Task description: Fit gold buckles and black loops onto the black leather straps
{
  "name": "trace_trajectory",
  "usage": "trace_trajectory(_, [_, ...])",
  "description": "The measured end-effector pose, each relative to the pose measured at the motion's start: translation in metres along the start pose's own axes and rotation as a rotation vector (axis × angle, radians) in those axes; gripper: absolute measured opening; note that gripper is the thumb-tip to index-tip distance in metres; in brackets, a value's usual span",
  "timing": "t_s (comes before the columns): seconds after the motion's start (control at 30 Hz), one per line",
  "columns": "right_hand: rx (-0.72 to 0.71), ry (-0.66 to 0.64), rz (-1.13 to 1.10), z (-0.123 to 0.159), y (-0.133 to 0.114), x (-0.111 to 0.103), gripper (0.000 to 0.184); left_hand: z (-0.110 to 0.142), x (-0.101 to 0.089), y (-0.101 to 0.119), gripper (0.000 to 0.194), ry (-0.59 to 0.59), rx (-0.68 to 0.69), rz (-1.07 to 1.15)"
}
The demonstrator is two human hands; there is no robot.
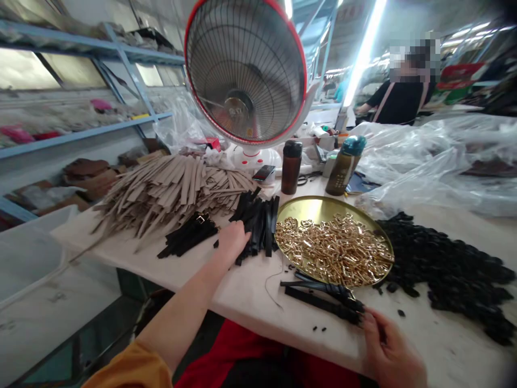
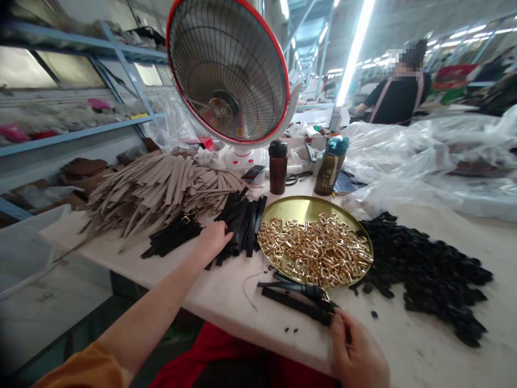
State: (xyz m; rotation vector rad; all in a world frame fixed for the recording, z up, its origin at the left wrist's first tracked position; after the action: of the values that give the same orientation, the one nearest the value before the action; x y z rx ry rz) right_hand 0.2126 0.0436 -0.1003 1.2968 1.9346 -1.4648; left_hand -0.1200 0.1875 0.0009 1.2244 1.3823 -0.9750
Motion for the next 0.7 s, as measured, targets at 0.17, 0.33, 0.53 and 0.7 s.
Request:
trace_trajectory(0.17, [-0.003,-0.010,-0.080,-0.002,-0.002,0.000,0.045,0.011,-0.004,-0.007,0.015,0.075,0.010,0.051])
trace_trajectory(0.33, [0.064,-0.022,-0.144,-0.004,-0.005,0.001,0.039,0.027,-0.030,-0.015,0.016,0.197,0.108,0.199])
trace_trajectory(0.53, [0.102,0.080,-0.308,-0.007,-0.020,-0.013,0.034,0.058,-0.077,-0.011,0.022,0.285,0.088,0.899])
trace_trajectory(0.7, [-0.088,-0.033,-0.440,0.007,-0.082,-0.037,0.026,0.115,-0.096,0.017,0.019,-0.018,0.145,1.190])
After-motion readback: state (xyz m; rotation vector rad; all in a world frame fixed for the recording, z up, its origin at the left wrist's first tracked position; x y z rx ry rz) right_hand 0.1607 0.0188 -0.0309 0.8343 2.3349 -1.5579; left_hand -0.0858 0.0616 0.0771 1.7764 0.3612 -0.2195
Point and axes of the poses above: each hand's wrist, its own z-axis away from the middle knuckle, its own x-axis out of the palm, y = z × x, the point moved 1 cm from there along -z, towards the middle knuckle, and after that the axes turned 4 degrees about -x, right-handed, at the moved point
